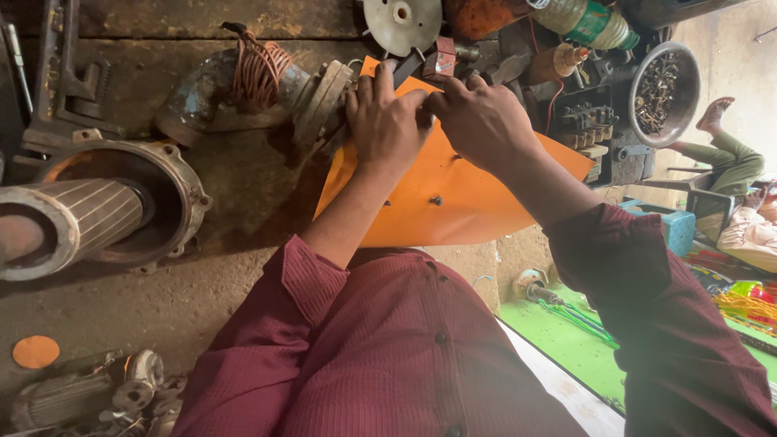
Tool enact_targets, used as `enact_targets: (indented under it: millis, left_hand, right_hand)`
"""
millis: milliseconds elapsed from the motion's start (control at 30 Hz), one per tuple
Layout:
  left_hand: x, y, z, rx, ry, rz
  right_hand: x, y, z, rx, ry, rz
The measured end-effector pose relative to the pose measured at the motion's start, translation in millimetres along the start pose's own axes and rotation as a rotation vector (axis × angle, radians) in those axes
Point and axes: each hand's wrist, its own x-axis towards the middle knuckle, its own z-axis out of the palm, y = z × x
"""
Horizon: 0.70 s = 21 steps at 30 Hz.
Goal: The person files small metal fasteners one at a time on an orange sheet laid over the workbench, holding each piece against the bench and stroking it with a flat file by hand. They reposition the sheet and continue filing additional pieces throughout the clip.
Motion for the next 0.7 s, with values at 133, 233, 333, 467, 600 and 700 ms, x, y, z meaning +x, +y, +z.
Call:
enact_targets:
  millis: [133,233,333,467,600,700]
  left_hand:
    - [0,0,0,-0.014,-0.004,-0.012]
    - [0,1,0,-0.041,-0.012,-0.036]
    - [-1,1,0,-0.057,0.015,-0.024]
    - [-1,0,0,-0.064,0.01,-0.023]
    - [-1,0,-1,-0.056,0.042,-0.005]
    - [-1,-1,-3,-0.038,-0.017,-0.002]
  right_hand:
    - [2,-2,-3,0.193,0.005,0.077]
    - [5,-6,-5,0.348,-0.006,0.198]
    - [12,-12,-5,0.423,-0.085,0.352]
    - [19,-13,-7,0.421,-0.094,0.392]
    - [9,-7,-9,0.293,-0.12,0.257]
    - [0,-4,-14,0.043,0.125,-0.011]
